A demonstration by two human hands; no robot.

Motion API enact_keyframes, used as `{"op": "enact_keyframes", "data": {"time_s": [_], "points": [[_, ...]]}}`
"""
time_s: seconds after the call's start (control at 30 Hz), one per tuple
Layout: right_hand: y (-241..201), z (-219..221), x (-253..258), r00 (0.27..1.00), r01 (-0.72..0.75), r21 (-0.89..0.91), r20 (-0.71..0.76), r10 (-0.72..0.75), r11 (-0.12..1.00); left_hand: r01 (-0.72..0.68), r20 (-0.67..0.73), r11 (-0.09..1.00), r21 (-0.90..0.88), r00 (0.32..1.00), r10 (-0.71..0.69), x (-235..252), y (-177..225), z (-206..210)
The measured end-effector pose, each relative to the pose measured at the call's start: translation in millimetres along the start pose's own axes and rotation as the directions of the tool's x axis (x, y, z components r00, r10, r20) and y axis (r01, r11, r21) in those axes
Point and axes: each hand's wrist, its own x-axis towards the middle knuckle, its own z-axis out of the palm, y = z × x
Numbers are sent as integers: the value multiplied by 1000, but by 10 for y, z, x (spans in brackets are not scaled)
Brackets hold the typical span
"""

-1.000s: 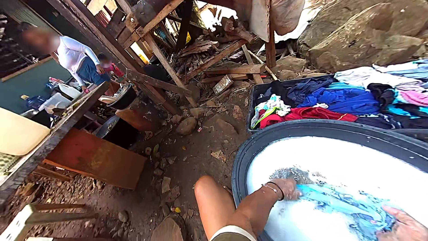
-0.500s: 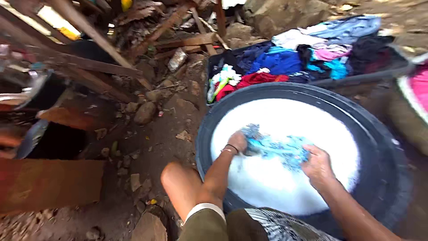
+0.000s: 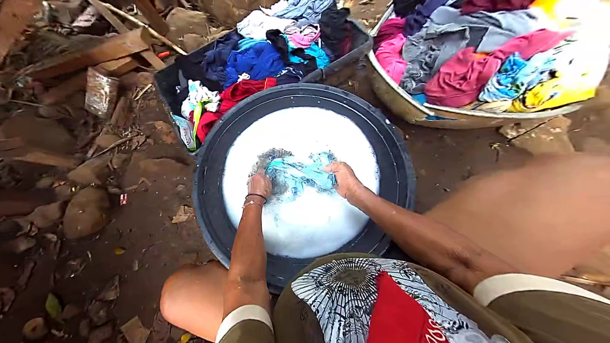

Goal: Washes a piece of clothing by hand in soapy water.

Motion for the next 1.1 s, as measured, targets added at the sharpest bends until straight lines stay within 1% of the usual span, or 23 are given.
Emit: {"op": "enact_keyframes", "data": {"time_s": [0.07, 0.1, 0.2, 0.27, 0.33, 0.37, 0.4, 0.43, 0.5, 0.57, 0.6, 0.67, 0.7, 0.77, 0.8, 0.83, 0.87, 0.93, 0.97, 1.0, 1.03, 1.07, 1.1], "points": [[-86, 6, -119, 995, 67, 60, 68, -71, 996, -23, -47, 995, -93, 999, 19, -49, 11, -40], [-125, 13, -136, 989, 96, 99, 103, -107, 990, -41, -111, 973, -229, 994, 16, -33, 65, -91], [-180, 19, -42, 988, 33, 216, 143, -65, 976, -98, -219, 839, -535, 975, -26, 25, 186, -178], [-118, 21, -4, 996, -39, 229, 90, 19, 973, -36, -161, 916, -399, 986, -31, 53, 136, -77], [-56, 28, 16, 998, -52, 266, -27, 62, 963, -20, 11, 997, -73, 1000, 21, 105, 39, 28], [-53, 12, 14, 998, -27, 291, -39, 40, 956, -29, 32, 999, -41, 999, 31, 124, 19, 40], [-57, -12, -1, 1000, 1, 312, -18, 5, 950, -30, -6, 989, -146, 1000, 29, 127, 14, 30], [-68, -24, -16, 1000, 22, 323, 11, -27, 946, -33, -67, 945, -325, 998, 11, 116, 44, -9], [-104, 12, -43, 995, 19, 344, 81, -50, 939, -110, -163, 742, -662, 987, 1, 69, 250, -127], [-89, 85, -11, 983, -43, 410, 182, -35, 911, -229, -206, 572, -788, 973, 106, -47, 618, -229], [-74, 136, -9, 978, -88, 430, 211, -5, 898, -288, -204, 556, -780, 956, 210, -161, 810, -253], [-60, 205, -58, 974, -154, 496, 223, 46, 854, -446, -184, 589, -674, 874, 450, -466, 1145, -203], [-57, 234, -88, 982, -136, 538, 185, 40, 832, -559, -188, 591, -582, 799, 571, -609, 1268, -113], [34, 218, -84, 980, -32, 642, 172, -104, 766, -813, -249, 528, -245, 579, 776, -645, 1281, 203], [57, 223, -81, 973, -10, 688, 175, -152, 725, -859, -287, 509, -58, 502, 816, -591, 1232, 319], [36, 228, -130, 968, 7, 702, 173, -179, 712, -840, -336, 537, 77, 485, 807, -540, 1190, 337], [-48, 277, -210, 979, 22, 690, 132, -156, 723, -770, -396, 620, 148, 529, 751, -509, 1169, 285], [-198, 406, -273, 993, 116, 546, -36, -115, 829, -481, -307, 867, 129, 812, 497, -504, 1184, 86], [-228, 438, -255, 988, 151, 439, -97, -120, 886, -396, -214, 912, 109, 886, 411, -549, 1249, 35], [-225, 429, -234, 976, 208, 296, -122, -179, 932, -394, -177, 912, 111, 895, 408, -641, 1317, 48], [-173, 404, -192, 936, 337, 89, -140, -323, 937, -439, -188, 892, 106, 872, 452, -741, 1358, 103], [-119, 367, -166, 879, 457, -77, -112, -463, 886, -473, -205, 876, 98, 851, 483, -791, 1361, 144], [-93, 336, -217, 856, 500, -152, -63, -514, 852, -460, -169, 884, 80, 868, 467, -788, 1320, 127]]}}
